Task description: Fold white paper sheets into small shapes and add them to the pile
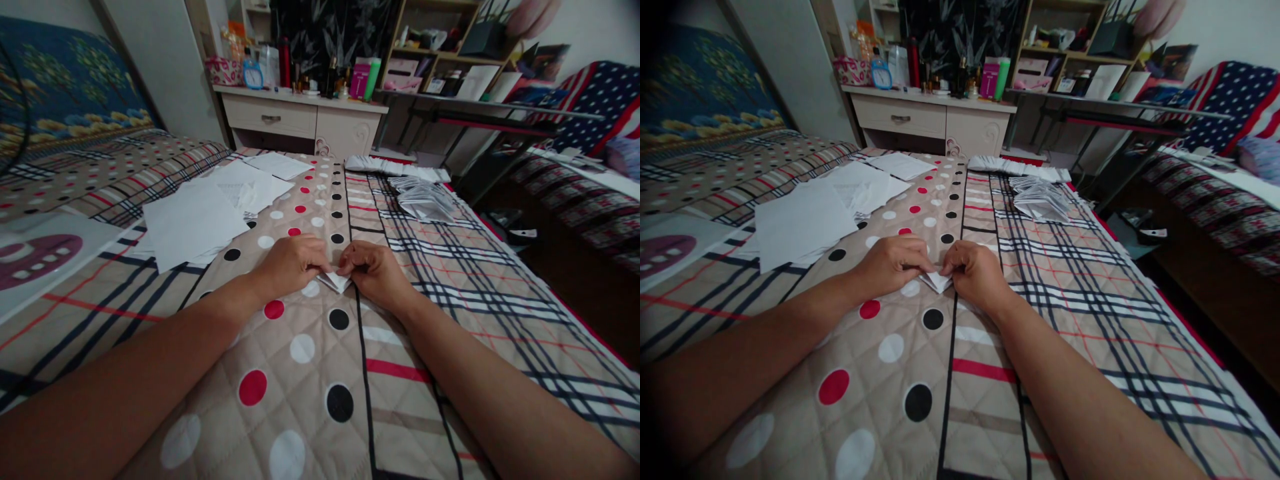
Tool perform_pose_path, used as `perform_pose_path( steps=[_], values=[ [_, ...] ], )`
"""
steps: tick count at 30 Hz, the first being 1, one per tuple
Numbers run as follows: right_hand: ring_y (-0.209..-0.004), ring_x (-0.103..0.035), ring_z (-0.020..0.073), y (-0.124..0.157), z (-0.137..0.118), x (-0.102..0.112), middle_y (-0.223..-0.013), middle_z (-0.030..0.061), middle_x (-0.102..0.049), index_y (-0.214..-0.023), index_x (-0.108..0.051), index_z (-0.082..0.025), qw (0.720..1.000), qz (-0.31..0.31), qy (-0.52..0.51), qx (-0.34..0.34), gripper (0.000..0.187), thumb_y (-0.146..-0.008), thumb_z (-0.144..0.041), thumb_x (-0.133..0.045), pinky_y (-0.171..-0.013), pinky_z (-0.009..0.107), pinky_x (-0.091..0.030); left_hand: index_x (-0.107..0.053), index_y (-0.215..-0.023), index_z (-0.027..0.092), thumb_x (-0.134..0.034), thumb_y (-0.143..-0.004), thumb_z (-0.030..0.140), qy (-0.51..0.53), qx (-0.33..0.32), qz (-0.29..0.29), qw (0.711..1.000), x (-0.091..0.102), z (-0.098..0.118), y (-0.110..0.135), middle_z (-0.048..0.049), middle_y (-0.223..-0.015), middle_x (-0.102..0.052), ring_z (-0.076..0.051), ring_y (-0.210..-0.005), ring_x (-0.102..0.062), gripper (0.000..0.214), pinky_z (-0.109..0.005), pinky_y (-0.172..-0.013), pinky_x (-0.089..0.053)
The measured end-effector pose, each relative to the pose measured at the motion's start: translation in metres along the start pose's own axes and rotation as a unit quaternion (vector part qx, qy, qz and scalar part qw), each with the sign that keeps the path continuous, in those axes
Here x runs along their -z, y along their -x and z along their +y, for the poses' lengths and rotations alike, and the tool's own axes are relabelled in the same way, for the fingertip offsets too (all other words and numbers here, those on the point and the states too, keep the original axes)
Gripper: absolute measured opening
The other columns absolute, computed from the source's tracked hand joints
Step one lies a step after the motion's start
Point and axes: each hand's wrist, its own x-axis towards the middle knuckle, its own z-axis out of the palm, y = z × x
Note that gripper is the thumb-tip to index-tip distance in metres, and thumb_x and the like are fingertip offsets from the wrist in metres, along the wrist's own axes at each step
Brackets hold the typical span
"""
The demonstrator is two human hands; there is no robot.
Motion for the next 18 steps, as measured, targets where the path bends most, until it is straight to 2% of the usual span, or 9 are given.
perform_pose_path(
  steps=[9, 18],
  values=[
    [-0.078, -0.06, 0.0151, 0.0011, -0.0017, -0.0003, -0.075, 0.0019, -0.064, -0.057, -0.065, -0.018, 0.999, -0.015, 0.015, 0.026, 0.034, -0.059, 0.01, -0.047, -0.07, 0.025, -0.045, -0.074, -0.079, 0.019, -0.056, -0.079, 0.004, -0.016, -0.04, 0.004, 0.999, 0.0001, 0.0036, 0.0023, -0.0021, -0.075, -0.064, -0.014, -0.076, -0.057, 0.024, -0.026, -0.067, -0.042],
    [-0.075, -0.06, 0.0146, 0.0014, 0.0, -0.003, -0.074, 0.0022, -0.064, -0.059, -0.068, -0.019, 0.999, -0.002, 0.038, 0.02, 0.036, -0.057, 0.01, -0.045, -0.068, 0.025, -0.046, -0.074, -0.079, 0.02, -0.054, -0.081, 0.006, -0.044, -0.035, -0.016, 0.998, 0.0013, 0.0063, 0.0006, -0.0025, -0.073, -0.061, -0.014, -0.074, -0.055, 0.025, -0.027, -0.067, -0.041]
  ],
)
